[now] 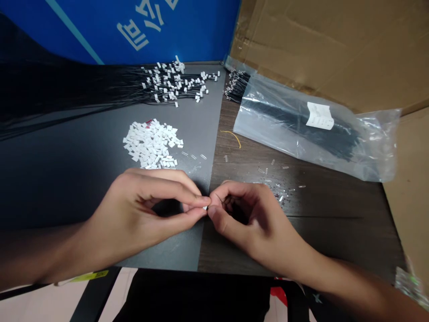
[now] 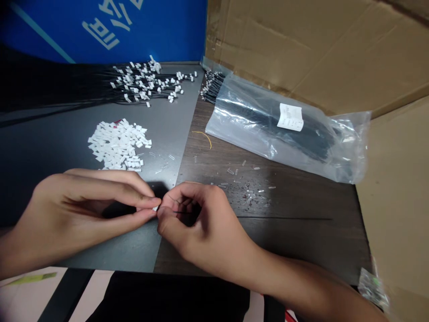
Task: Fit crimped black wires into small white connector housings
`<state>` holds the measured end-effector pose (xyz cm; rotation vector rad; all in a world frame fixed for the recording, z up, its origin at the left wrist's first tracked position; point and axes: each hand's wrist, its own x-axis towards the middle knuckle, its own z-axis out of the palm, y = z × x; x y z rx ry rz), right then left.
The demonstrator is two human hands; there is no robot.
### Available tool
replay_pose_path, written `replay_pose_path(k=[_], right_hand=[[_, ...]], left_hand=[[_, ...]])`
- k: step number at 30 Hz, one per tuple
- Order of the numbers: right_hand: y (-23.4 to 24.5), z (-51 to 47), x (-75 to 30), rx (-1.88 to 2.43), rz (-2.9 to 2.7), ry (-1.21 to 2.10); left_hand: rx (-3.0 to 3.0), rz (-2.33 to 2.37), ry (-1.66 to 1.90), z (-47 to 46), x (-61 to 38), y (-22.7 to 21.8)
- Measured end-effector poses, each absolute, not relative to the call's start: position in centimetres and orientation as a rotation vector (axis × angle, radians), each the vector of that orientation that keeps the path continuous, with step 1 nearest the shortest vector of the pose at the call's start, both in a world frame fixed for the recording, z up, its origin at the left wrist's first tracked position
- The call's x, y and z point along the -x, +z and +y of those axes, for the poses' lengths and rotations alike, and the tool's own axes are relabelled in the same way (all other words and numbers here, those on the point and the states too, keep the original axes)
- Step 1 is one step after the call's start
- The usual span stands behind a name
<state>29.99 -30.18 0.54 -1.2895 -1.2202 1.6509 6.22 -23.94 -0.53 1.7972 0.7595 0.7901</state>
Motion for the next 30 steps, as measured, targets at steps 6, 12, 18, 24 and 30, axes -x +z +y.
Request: replay_pose_path(k=[6,12,18,24,30], right_hand=[[0.6,-30.1,-30.0,1.257,-1.182,1.675],[0.5,-30.2,-30.0,1.276,-1.193,1.650],[0.2,-30.4,-30.0,1.237,-1.130,1.657],[-0.2,-30.4,-29.9,1.190,-1.058,1.657],[-0.5,-30.5,-30.0,1.186,-1.067,1.611]], left_hand=[[-1.773,0.751,0.772,-23.8,-6.1,-0.6],[-1.788,0.764,0.767,-23.9,-6.1,-0.8],[-1.834,0.698,0.850,-24.1,-5.9,-1.5],[-1.667,0.684,0.804,-23.6,-6.2,-1.4],[-1.609,0.699,0.819,-23.1,-6.5,-1.5]])
